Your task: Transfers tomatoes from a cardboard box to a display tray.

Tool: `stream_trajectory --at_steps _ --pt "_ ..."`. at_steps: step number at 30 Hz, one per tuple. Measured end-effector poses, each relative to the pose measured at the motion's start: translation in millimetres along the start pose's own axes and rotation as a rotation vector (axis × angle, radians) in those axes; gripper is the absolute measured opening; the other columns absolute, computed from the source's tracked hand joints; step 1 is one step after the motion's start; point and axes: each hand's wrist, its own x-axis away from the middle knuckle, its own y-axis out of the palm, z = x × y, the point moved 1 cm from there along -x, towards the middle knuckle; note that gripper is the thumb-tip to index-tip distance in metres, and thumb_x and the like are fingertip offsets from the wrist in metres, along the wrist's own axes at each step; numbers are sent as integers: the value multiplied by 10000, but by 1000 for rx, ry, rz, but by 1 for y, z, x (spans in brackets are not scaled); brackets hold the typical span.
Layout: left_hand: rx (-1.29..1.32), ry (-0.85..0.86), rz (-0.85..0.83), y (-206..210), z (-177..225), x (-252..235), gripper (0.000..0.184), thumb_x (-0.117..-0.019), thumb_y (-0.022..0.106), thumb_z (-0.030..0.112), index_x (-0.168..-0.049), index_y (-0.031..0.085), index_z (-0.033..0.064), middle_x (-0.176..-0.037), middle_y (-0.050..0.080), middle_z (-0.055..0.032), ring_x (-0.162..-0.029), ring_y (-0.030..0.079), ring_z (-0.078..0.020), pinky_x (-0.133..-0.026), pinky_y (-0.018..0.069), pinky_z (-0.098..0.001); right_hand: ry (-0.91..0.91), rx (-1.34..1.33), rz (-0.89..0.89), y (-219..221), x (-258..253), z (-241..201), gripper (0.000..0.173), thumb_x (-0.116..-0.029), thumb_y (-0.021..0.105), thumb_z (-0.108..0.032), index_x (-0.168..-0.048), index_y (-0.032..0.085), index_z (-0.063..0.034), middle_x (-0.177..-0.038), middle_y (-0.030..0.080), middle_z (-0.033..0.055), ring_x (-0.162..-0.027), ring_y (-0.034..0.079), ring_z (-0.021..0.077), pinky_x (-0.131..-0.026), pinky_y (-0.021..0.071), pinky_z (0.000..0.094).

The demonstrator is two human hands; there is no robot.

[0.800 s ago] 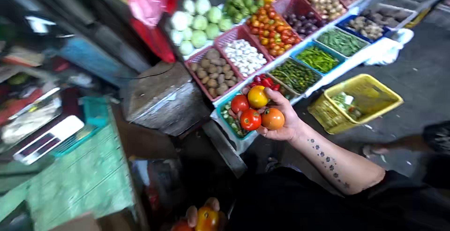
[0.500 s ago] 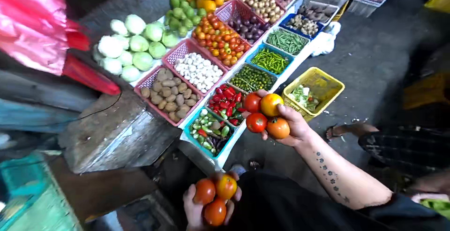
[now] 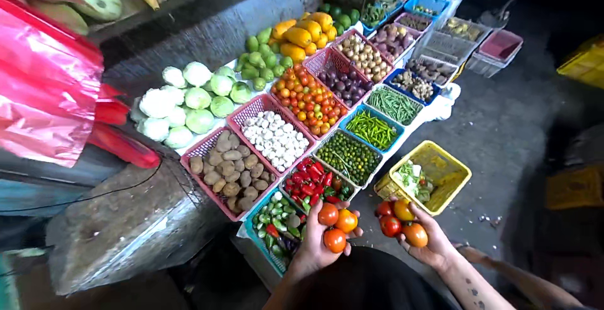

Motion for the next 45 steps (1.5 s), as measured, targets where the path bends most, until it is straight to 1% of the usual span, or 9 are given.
stream_trajectory --at_steps 5,12,18,23,32,35,39,42,45 --pt "-116 -8 356 -11 46 -42 712 -1047 155 639 -1321 582 138 -1068 708 -221 -740 718 -318 -492 568 -356 123 177 188 -12 -44 -6 398 -1029 498 -417 -1341 550 -175 -1103 687 115 -831 707 190 -578 585 286" --pt "-139 41 676 -54 75 -83 606 -1076 238 567 -1318 582 131 -933 675 -195 -599 653 -295 -451 547 -394 274 367 296 -35 -119 -24 354 -1087 388 -314 -1087 596 -28 -880 697 132 -747 694 202 -655 591 336" --pt "-213 217 646 -74 78 -119 637 -1088 121 469 -1166 615 75 -886 732 -142 -682 715 -239 -543 605 -376 221 514 5 -85 -195 -99 412 -1031 422 -419 -1198 587 -81 -929 694 74 -755 666 161 -654 571 319" --pt "-90 344 608 -54 86 -168 540 -1010 356 538 -911 717 148 -765 728 -104 -602 701 -201 -485 579 -351 20 422 217 -158 -254 -222 405 -1069 332 -355 -1090 600 -52 -911 696 79 -805 668 171 -761 573 333" --pt "-136 108 742 -45 151 -271 676 -973 285 701 -987 690 160 -825 720 -125 -620 692 -228 -485 566 -373 -335 260 845 -277 -224 -373 322 -977 591 -322 -1247 553 -151 -923 666 11 -752 665 122 -677 592 320" --pt "-333 208 843 -43 176 -312 576 -1067 196 486 -1118 631 110 -909 722 -117 -734 709 -227 -599 609 -392 -421 241 887 -281 -209 -400 200 -1030 529 -246 -1194 545 -133 -885 655 -8 -731 653 92 -660 585 277" --pt "-577 165 1006 -76 213 -367 429 -1099 328 415 -1108 600 84 -756 601 -43 -566 575 -158 -492 520 -324 -274 287 859 -277 -227 -395 197 -1078 390 -305 -961 541 -258 -695 615 -135 -594 602 -28 -557 530 153" --pt "-683 144 1173 -111 243 -412 483 -1077 412 491 -1246 598 79 -919 632 -119 -708 616 -233 -588 546 -418 -112 376 820 -265 -231 -376 151 -1052 441 -260 -977 566 -218 -714 635 -105 -585 611 -8 -533 530 164" --pt "-763 306 1269 -148 289 -452 554 -1039 511 512 -1367 596 73 -1231 656 -195 -1096 642 -311 -913 539 -544 73 495 741 -250 -235 -357 110 -1019 514 -259 -1063 565 -172 -762 657 -54 -605 635 50 -534 554 226"
